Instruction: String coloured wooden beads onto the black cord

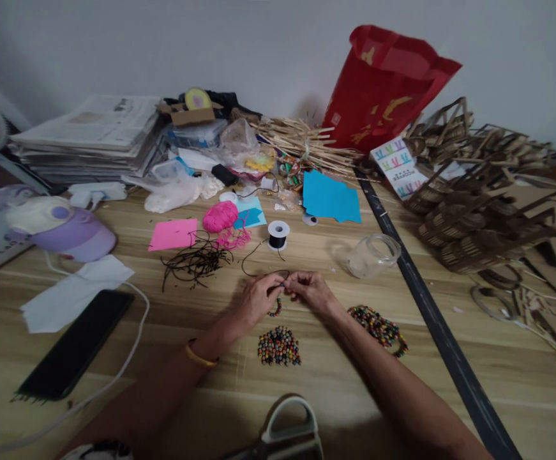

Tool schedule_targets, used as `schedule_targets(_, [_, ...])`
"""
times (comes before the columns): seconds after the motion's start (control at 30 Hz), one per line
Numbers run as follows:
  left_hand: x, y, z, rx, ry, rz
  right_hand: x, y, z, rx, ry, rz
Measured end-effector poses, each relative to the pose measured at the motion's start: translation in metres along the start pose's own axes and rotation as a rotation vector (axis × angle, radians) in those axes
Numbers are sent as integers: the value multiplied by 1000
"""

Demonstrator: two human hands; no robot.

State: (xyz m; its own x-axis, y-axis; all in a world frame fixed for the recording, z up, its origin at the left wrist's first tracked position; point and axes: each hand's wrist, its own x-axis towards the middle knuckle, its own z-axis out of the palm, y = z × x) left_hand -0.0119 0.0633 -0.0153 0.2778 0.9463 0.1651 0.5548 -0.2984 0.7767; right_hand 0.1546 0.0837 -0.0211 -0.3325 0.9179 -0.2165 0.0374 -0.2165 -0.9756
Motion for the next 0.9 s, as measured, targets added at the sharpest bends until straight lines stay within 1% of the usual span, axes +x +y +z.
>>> schedule_targets(0.1, [-1, 2, -1, 1, -32, -8, -1, -1, 0, 5, -2, -6])
schedule_targets(0.33, [-2, 5, -1, 0, -29, -20, -2, -3, 3, 29, 3, -35])
schedule_targets(0.47, [0, 4, -2, -113, -25, -48, -3, -4, 4, 24, 33, -45])
schedule_targets(0.57, [2, -1, -1, -244, -19, -61, -3, -5, 5, 36, 52, -38])
schedule_targets(0.7, [6, -9, 0, -450, -63, -89, -4, -7, 5, 68, 50, -18])
schedule_targets(0.9, [7, -12, 0, -490, -103, -112, -4, -8, 5, 110, 44, -4])
